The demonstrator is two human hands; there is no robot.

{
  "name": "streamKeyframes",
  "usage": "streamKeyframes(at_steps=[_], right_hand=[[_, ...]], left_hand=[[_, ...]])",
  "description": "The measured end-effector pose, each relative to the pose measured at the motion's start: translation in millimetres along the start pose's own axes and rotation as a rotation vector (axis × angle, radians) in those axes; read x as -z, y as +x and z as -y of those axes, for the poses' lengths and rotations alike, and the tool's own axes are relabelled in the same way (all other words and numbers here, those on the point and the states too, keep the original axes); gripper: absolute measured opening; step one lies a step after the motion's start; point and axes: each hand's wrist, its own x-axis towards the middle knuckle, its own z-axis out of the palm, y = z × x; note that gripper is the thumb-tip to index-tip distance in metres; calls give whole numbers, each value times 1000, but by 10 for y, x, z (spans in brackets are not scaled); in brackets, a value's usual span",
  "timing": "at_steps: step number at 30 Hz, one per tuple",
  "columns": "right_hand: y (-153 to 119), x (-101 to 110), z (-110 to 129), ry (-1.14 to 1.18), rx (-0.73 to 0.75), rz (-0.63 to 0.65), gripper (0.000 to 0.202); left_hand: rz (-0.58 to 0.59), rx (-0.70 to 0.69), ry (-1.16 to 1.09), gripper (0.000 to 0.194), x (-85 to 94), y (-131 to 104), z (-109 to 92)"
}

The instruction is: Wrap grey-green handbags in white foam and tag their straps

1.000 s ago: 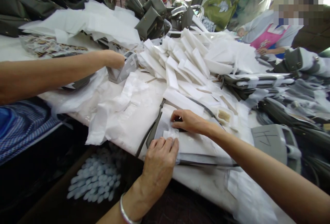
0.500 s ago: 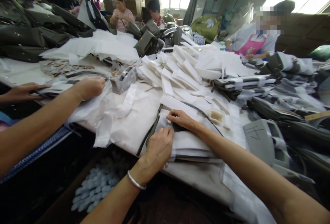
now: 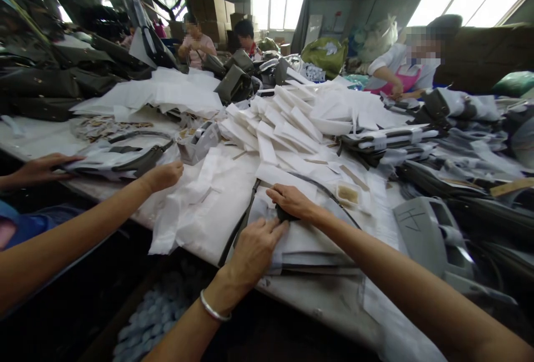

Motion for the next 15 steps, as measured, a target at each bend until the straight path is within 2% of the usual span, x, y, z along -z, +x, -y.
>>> streamKeyframes(at_steps=[2,4,7,9,11,13,15], right_hand=[[-32,-19,53,-163,-66,2,41],[-69,-76,83,-280,-55,44,42],[-150,-178,123,-324,-15,67,44],[-221,-215,166,-299,-5,81,46],[-280,-191,211,-251,10,119,46],[-298,-92,233,-239,12,97,44],[-262,54,207,-310,-14,-14,37]], left_hand=[[-139,-1,-42,35,8,-76,9],[-239,42,-115,30,64,-128,67],[-278,284,-237,25,187,-99,294],[-215,490,-305,25,227,-10,508],[-98,631,-387,33,199,110,705],[3,674,-445,40,115,240,837],[61,657,-412,47,13,365,894]])
